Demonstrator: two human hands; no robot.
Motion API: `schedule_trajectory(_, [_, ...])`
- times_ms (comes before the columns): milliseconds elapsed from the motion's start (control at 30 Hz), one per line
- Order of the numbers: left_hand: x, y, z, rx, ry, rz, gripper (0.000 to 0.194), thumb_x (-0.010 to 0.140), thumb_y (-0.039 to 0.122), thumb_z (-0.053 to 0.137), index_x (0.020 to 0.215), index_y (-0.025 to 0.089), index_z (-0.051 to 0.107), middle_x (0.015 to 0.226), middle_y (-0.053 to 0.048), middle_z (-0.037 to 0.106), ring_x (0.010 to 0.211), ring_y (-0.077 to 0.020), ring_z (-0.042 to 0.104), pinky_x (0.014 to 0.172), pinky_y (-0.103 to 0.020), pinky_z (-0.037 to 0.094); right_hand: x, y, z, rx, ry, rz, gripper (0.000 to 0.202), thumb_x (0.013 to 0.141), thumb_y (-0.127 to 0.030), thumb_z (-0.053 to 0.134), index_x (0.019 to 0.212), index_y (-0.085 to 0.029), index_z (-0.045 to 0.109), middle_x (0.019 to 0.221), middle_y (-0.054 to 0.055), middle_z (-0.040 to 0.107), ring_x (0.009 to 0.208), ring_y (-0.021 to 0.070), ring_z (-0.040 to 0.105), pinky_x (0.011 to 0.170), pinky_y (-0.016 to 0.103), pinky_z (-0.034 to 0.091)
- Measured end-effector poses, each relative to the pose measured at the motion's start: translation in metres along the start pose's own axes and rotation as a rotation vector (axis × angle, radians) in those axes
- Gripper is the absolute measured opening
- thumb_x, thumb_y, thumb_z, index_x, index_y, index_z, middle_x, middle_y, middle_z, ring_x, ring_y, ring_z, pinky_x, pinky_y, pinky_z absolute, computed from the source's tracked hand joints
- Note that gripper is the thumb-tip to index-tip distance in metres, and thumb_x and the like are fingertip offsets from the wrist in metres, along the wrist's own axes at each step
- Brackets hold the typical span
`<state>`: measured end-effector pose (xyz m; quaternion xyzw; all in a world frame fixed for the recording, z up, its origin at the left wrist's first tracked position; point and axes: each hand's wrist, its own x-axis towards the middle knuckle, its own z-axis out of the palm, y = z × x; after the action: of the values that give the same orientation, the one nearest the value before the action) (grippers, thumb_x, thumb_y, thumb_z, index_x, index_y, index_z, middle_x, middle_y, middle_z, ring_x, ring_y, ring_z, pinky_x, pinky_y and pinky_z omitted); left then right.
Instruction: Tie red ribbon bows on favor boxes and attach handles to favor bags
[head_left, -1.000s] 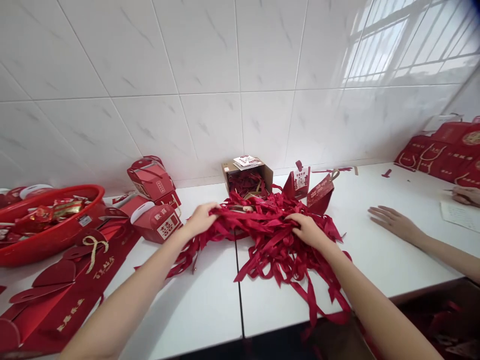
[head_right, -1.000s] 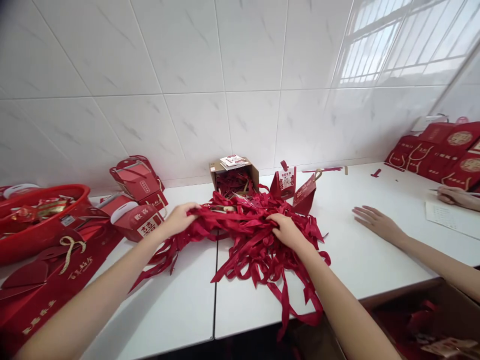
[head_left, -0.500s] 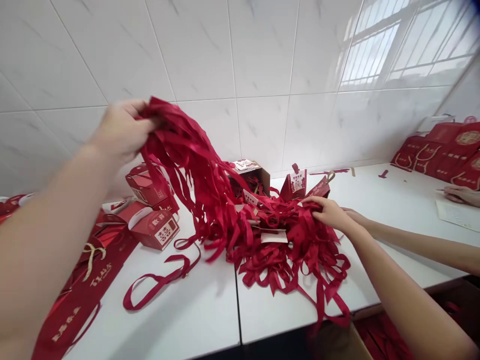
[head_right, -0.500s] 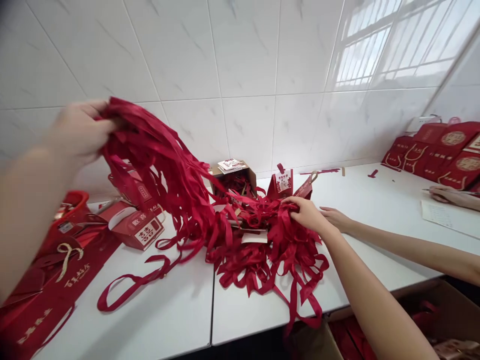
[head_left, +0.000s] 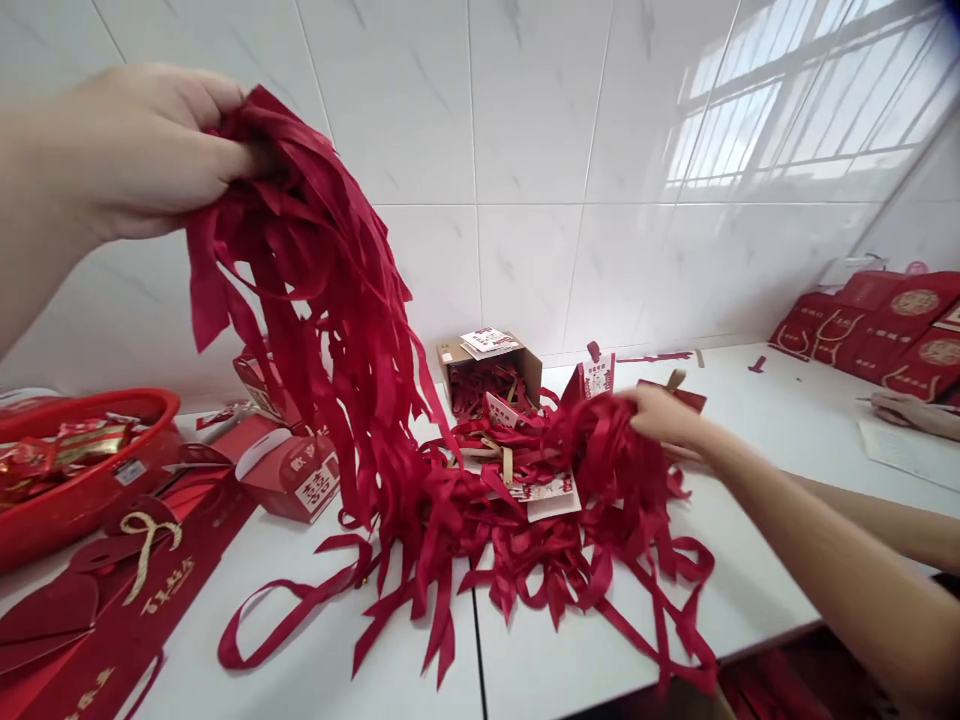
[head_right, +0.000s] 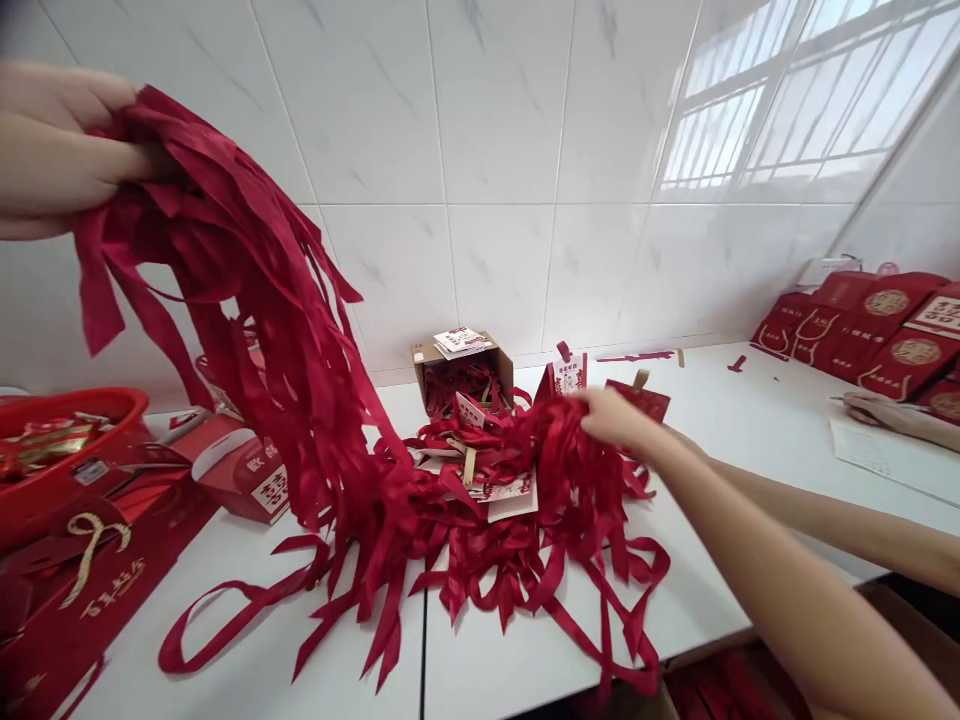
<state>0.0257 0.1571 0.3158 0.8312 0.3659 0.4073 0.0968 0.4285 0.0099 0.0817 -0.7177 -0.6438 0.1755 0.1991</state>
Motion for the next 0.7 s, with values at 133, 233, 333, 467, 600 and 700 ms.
schedule_trajectory(133, [-0.008,0.026,0.016,-0.036,-0.070,-0.061,0.029,0.083,0.008,0.052,0.110,0.012,0.063,0.076,0.002,0.061,0.062,-0.0067,0.057,0.089,-0.066,0.041,0.012,-0.074,-0.086,0.205,0.347,-0.106,0.023,0.066,0.003,0.052,0.075,-0.016,0.062,0.066,0.000,0.063,0.063,0.0155,0.061,0.060,0.026,0.049])
schedule_trajectory(233, [-0.006,0.045,0.036,-0.141,-0.021,-0.029,0.032,0.083,0.004,0.052,0.114,0.011,0.058,0.082,0.000,0.063,0.064,-0.0074,0.058,0.087,-0.053,0.048,0.018,-0.135,-0.122,0.257,0.492,-0.284,0.019,0.063,0.003,0.052,0.061,-0.015,0.056,0.059,0.000,0.056,0.055,0.0121,0.054,0.053,0.025,0.044])
schedule_trajectory(333, [-0.001,0.066,0.059,-0.407,0.051,0.030,0.023,0.082,0.002,0.055,0.103,0.010,0.058,0.077,-0.001,0.064,0.070,-0.0111,0.062,0.082,-0.039,0.051,0.028,-0.186,-0.127,0.377,0.454,-0.453,0.019,0.063,0.000,0.055,0.063,-0.019,0.056,0.063,0.000,0.056,0.058,0.0132,0.054,0.054,0.026,0.045])
schedule_trajectory(467, [0.005,0.086,0.087,-0.718,0.049,0.105,0.018,0.082,0.001,0.052,0.069,0.012,0.057,0.065,-0.002,0.062,0.068,-0.0141,0.064,0.076,-0.034,0.054,0.049,-0.233,-0.108,0.449,0.459,-0.606,0.016,0.066,-0.013,0.058,0.063,-0.027,0.051,0.074,0.000,0.063,0.076,0.0182,0.060,0.061,0.026,0.049])
schedule_trajectory(600, [0.014,0.080,0.094,-0.834,-0.041,0.031,0.011,0.086,0.018,0.055,0.076,0.016,0.058,0.070,-0.003,0.065,0.072,-0.0184,0.066,0.073,-0.038,0.057,0.067,-0.254,-0.095,0.412,0.568,-0.613,0.016,0.068,-0.021,0.058,0.063,-0.031,0.047,0.087,-0.001,0.069,0.097,0.0180,0.058,0.071,0.023,0.048])
schedule_trajectory(700, [0.021,0.064,0.088,-0.759,-0.222,0.010,0.010,0.083,0.024,0.062,0.084,0.014,0.060,0.075,-0.004,0.066,0.076,-0.0180,0.067,0.078,-0.038,0.057,0.075,-0.256,-0.095,0.427,0.515,-0.621,0.011,0.070,-0.022,0.057,0.068,-0.031,0.050,0.094,-0.002,0.070,0.100,0.0170,0.059,0.074,0.021,0.047])
